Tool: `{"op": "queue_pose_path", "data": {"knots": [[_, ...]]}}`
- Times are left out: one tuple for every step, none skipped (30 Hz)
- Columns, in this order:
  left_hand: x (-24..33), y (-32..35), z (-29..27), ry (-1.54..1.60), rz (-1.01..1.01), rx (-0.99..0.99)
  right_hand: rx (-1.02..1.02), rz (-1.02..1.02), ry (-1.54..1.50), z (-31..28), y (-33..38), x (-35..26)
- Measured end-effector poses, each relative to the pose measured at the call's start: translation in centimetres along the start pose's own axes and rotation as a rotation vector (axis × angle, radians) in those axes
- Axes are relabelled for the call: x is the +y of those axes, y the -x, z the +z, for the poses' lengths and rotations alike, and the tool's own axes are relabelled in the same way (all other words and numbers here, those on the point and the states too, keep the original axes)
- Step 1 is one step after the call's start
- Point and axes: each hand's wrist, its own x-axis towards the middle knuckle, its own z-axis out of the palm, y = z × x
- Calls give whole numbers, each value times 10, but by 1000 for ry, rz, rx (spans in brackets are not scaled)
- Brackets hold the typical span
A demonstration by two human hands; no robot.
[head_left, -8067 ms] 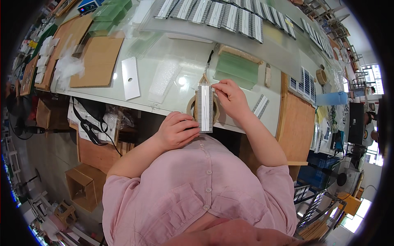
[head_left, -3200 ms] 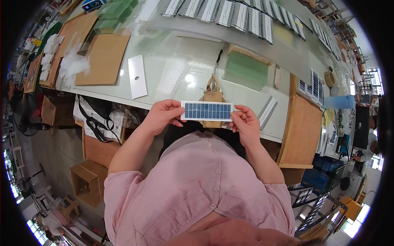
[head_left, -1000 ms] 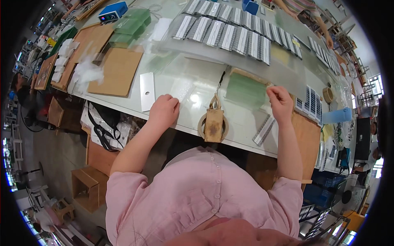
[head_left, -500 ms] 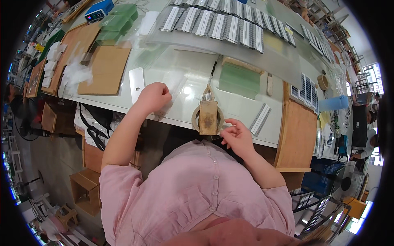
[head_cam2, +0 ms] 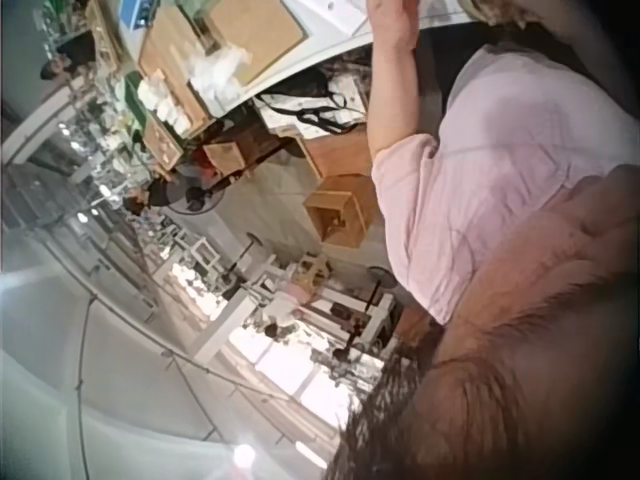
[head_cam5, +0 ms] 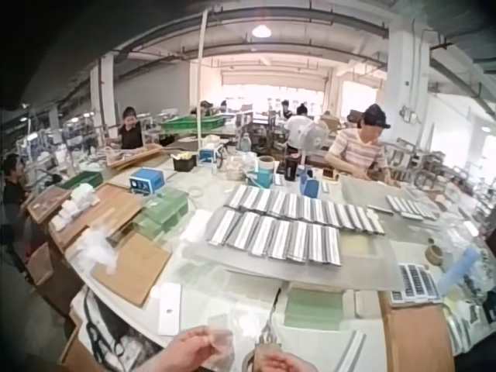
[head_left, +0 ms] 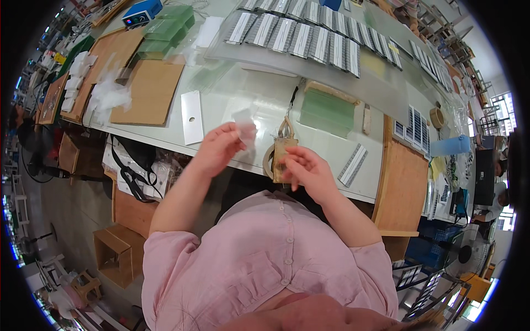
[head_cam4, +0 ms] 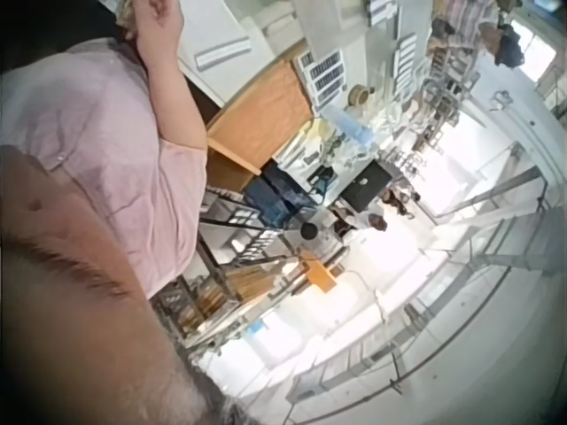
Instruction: The person assembles small solar panels by placing solar cell strips, protective film, and backing sheets onto a jig, then sets the assembled panels onto a wooden board.
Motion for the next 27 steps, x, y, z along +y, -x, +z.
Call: {"op": "queue_pose_path", "data": {"knots": [[-10,4,10,29,29,-8,-19,74,-125,9,-6,-6],[-23,5,9,-20,68,-76,-41,148,-250,15,-11,-9],[-35,9,9,-112,105,-76,-39,148,-250,18,-15,-9],[-42,12,14,-204,142,-76,-73,174,-246,20,-19,-9],[-45,16,19,-265,185,-96,-108,201,-243,20,-22,-8],[-48,17,23,-264,184,-95,-108,203,-242,20,-23,-4],[-49,17,25,-267,233,-83,-88,176,-246,19,-26,1],[-49,16,26,-270,281,-71,-69,150,-250,19,-29,4],[-47,15,26,-269,281,-70,-69,151,-249,18,-30,4],[-43,12,26,-252,346,-44,-65,154,-198,16,-32,5],[-39,9,25,-234,410,-19,-61,157,-147,15,-34,4],[-33,9,20,-153,405,55,-60,158,-149,14,-36,4],[-26,8,18,-115,453,148,-84,35,-168,14,-40,2],[-16,8,21,-77,498,239,-105,-89,-188,16,-42,1],[-6,8,26,-54,596,181,-107,-233,-172,22,-40,-4],[-5,9,26,-54,595,182,-107,-231,-173,20,-39,-8],[-4,12,26,-96,609,156,-150,-203,-66,17,-38,-10],[-5,14,26,-138,622,130,-193,-175,42,15,-37,-13],[-11,19,28,-238,524,172,-198,-175,40,16,-36,-14],[-19,21,32,-293,528,86,-231,-59,-31,17,-34,-16],[-25,24,36,-348,531,-1,-263,58,-103,18,-31,-17],[-31,26,41,-396,519,-56,-252,38,-180,18,-29,-12],[-36,23,43,-439,538,-91,-250,38,-179,17,-26,-7],[-40,21,46,-481,557,-127,-214,39,-222,14,-24,-4],[-44,20,50,-425,512,-61,-181,40,-263,11,-21,-2],[-42,18,48,-423,513,-60,-181,40,-261,10,-16,-1],[-39,15,45,-141,245,-2,-136,22,-216,9,-10,0]]}}
